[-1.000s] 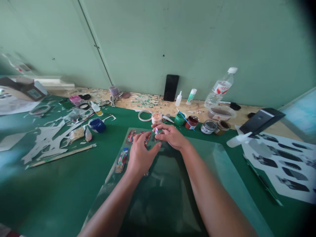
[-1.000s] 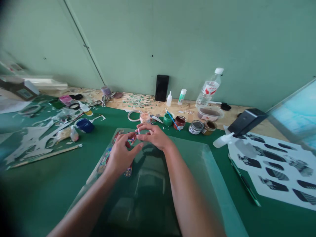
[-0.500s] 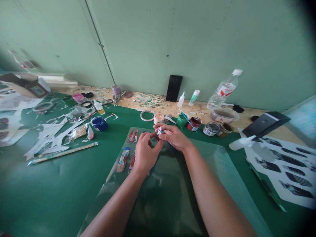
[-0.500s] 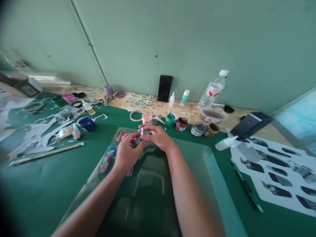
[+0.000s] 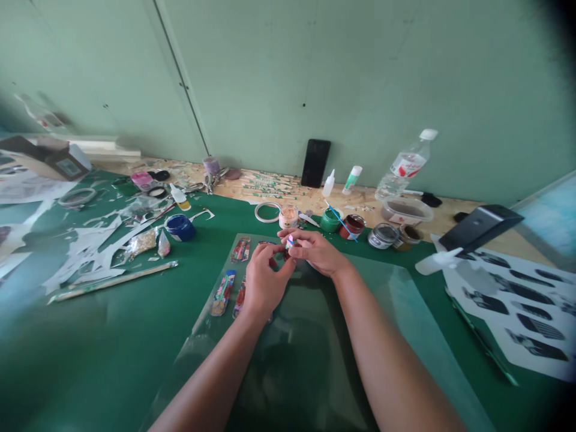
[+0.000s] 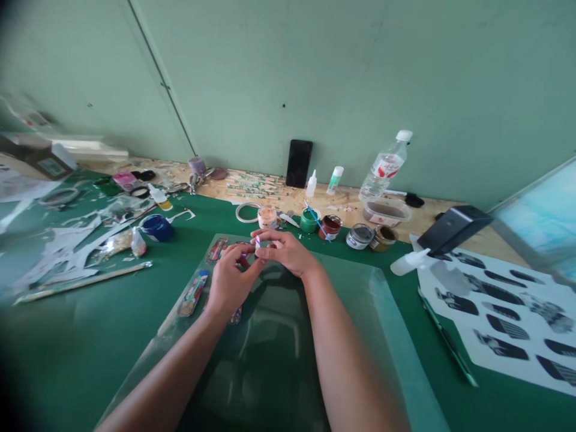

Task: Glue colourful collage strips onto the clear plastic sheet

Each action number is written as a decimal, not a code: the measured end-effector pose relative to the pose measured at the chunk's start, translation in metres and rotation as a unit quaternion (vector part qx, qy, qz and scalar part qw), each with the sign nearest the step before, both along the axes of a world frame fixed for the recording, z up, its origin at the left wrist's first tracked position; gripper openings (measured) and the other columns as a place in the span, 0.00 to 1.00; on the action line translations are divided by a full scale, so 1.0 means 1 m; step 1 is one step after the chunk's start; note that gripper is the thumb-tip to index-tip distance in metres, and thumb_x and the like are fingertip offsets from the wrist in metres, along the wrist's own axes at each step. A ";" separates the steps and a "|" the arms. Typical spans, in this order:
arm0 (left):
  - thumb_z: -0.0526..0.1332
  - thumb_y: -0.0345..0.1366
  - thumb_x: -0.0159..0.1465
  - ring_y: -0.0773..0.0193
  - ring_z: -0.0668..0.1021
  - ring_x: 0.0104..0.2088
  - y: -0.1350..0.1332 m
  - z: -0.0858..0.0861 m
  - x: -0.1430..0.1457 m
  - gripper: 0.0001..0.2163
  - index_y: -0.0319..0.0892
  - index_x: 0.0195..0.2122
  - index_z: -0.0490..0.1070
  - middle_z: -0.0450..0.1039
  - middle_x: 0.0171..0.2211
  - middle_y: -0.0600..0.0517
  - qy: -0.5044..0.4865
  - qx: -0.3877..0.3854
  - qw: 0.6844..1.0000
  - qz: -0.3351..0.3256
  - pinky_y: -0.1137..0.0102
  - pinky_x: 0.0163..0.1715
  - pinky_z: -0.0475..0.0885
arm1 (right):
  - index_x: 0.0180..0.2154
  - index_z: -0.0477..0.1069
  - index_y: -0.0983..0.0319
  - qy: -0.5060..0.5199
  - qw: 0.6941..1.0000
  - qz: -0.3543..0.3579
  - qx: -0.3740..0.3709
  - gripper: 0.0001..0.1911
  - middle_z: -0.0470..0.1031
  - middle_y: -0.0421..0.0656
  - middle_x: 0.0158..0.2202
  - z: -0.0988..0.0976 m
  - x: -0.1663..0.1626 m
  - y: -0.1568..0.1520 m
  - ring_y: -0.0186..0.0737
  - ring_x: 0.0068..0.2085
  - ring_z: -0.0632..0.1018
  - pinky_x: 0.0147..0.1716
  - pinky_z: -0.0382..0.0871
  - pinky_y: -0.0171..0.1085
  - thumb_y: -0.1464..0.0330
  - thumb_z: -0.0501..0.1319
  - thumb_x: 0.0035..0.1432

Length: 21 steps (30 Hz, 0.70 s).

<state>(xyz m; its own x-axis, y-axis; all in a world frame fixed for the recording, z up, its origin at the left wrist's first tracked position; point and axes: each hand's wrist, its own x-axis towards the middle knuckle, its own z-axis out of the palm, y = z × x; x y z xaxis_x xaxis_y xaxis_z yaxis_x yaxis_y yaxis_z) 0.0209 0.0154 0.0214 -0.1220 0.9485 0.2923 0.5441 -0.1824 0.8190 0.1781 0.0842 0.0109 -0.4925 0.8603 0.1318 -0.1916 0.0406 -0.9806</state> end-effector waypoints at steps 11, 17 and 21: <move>0.68 0.41 0.60 0.65 0.75 0.31 0.000 -0.003 -0.003 0.09 0.43 0.38 0.78 0.77 0.38 0.52 0.020 -0.006 0.999 0.041 0.68 0.37 0.72 | 0.41 0.77 0.58 0.002 0.989 -0.147 0.024 0.21 0.76 0.43 0.42 0.004 -0.003 0.002 0.43 0.45 0.75 0.44 0.68 0.41 0.50 0.67 0.54; 0.67 0.40 0.61 0.56 0.78 0.45 0.000 -0.005 -0.002 0.09 0.45 0.40 0.78 0.77 0.44 0.49 0.075 -0.014 0.995 0.058 0.61 0.49 0.73 | 0.32 0.77 0.57 -0.073 0.952 -0.214 0.207 0.09 0.77 0.44 0.41 0.012 -0.002 -0.001 0.46 0.47 0.76 0.46 0.67 0.43 0.59 0.67 0.58; 0.67 0.40 0.61 0.55 0.78 0.47 -0.002 -0.005 -0.001 0.08 0.46 0.40 0.78 0.76 0.46 0.49 0.101 -0.014 0.993 0.057 0.60 0.51 0.72 | 0.32 0.79 0.57 -0.117 0.936 -0.229 0.241 0.05 0.76 0.44 0.42 0.016 0.000 -0.005 0.46 0.46 0.76 0.43 0.67 0.44 0.63 0.68 0.57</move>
